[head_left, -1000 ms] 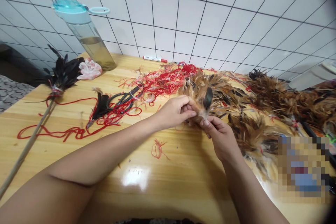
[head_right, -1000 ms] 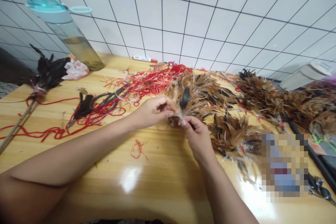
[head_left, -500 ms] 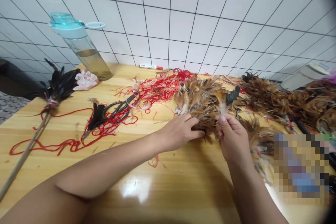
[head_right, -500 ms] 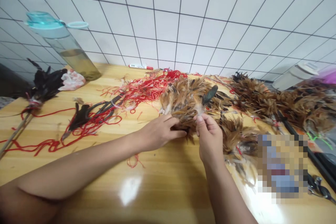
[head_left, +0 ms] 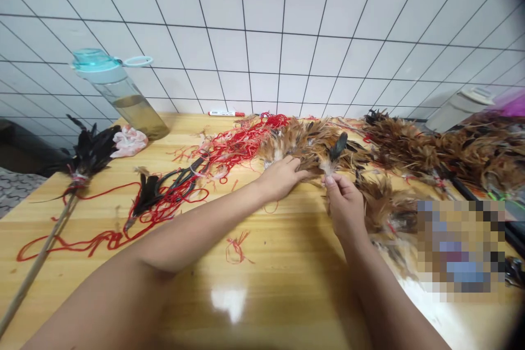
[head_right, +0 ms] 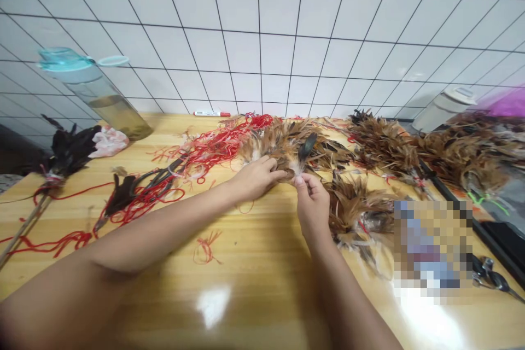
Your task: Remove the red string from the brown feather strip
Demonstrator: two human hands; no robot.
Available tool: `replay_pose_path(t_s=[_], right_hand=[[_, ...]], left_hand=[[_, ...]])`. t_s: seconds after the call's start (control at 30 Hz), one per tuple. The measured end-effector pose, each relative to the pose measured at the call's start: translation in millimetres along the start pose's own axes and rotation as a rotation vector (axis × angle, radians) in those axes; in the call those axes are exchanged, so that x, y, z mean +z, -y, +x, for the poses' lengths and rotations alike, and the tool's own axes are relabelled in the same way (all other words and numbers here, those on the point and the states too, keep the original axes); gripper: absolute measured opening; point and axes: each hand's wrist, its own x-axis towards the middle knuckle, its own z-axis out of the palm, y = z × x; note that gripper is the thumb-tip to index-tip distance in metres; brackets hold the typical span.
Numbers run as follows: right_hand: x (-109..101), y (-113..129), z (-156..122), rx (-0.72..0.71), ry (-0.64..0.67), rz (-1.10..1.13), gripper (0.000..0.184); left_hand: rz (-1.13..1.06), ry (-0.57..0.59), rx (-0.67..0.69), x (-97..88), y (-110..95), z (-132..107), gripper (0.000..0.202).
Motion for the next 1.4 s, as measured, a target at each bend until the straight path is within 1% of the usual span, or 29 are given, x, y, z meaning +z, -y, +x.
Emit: replay_pose_path(t_s=[0.07, 0.13, 0.2, 0.27, 0.3, 0.33, 0.4, 0.5, 0.57, 0.67, 0.73, 0.8, 0.9, 1.0, 1.07, 1.13, 1.2, 1.27, 1.33, 1.4], right_hand=[[-0.1, -1.6, 1.6, 0.016, -0.025, -0.018, 0.032], [0.0, -2.5, 2.1, 0.025, -0.038, -0.027, 0.032], [0.8, -3.5, 1.2, 0.029, -0.039, -0.028, 0.032], [2.7, -5.6, -0.4, 0.034, -0.027, -0.032, 0.032], [4.1, -7.0, -1.3, 0.036, -0.020, -0.037, 0.031], [5.7, -8.8, -2.2, 0.038, -0.015, -0.046, 0.032], [9.3, -13.2, -3.5, 0.044, -0.010, -0.065, 0.033], [14.1, -20.1, -4.5, 0.058, 0.000, -0.090, 0.034], [16.4, -23.7, -5.1, 0.065, 0.007, -0.095, 0.034], [18.9, -26.1, -6.5, 0.063, 0.025, -0.085, 0.035], [20.4, -25.7, -7.9, 0.060, 0.048, -0.071, 0.034], [22.3, -24.3, -9.4, 0.060, 0.066, -0.058, 0.032], [25.7, -21.4, -11.4, 0.063, 0.090, -0.043, 0.029], [28.4, -19.5, -12.8, 0.053, 0.108, -0.031, 0.027], [29.4, -19.2, -13.5, 0.048, 0.112, -0.025, 0.026], [29.9, -19.4, -14.3, 0.052, 0.115, -0.022, 0.026], [30.4, -19.7, -15.0, 0.060, 0.120, -0.018, 0.025], [30.9, -19.9, -15.6, 0.060, 0.128, -0.009, 0.024], [31.5, -20.2, -16.0, 0.050, 0.137, 0.001, 0.023], [32.1, -20.5, -16.4, 0.039, 0.149, 0.005, 0.023]], left_hand=[[-0.080, -0.049, 0.011, -9.2, 0.8, -5.3, 0.029], [-0.163, -0.124, -0.008, -22.3, 4.4, -14.9, 0.026], [-0.222, -0.225, -0.087, -36.4, 11.6, -26.1, 0.022], [-0.252, -0.297, -0.219, -47.8, 21.0, -35.9, 0.016], [-0.266, -0.296, -0.284, -51.5, 25.3, -39.5, 0.014], [-0.283, -0.272, -0.338, -53.6, 28.8, -42.1, 0.012], [-0.323, -0.189, -0.379, -52.9, 31.4, -44.1, 0.011], [-0.319, -0.105, -0.303, -42.8, 23.4, -42.1, 0.008], [-0.244, -0.065, -0.244, -33.8, 13.9, -40.4, 0.010], [-0.113, -0.014, -0.208, -22.0, 4.3, -40.1, 0.015], [-0.061, 0.002, -0.206, -16.9, 4.1, -40.5, 0.011], [-0.072, 0.006, -0.214, -15.2, 7.9, -40.4, 0.011], [-0.234, -0.019, -0.267, -20.7, 15.8, -38.5, 0.012], [-0.474, -0.068, -0.397, -32.7, 19.9, -35.1, 0.019], [-0.665, -0.095, -0.497, -39.8, 18.9, -33.1, 0.024], [-0.910, -0.107, -0.557, -43.5, 15.0, -32.0, 0.026], [-1.173, -0.101, -0.570, -43.6, 9.1, -31.7, 0.027], [-1.373, -0.075, -0.568, -41.5, 2.3, -31.8, 0.026], [-1.467, -0.042, -0.563, -38.9, -3.9, -32.0, 0.026], [-1.463, -0.017, -0.561, -36.3, -8.1, -32.1, 0.027]])
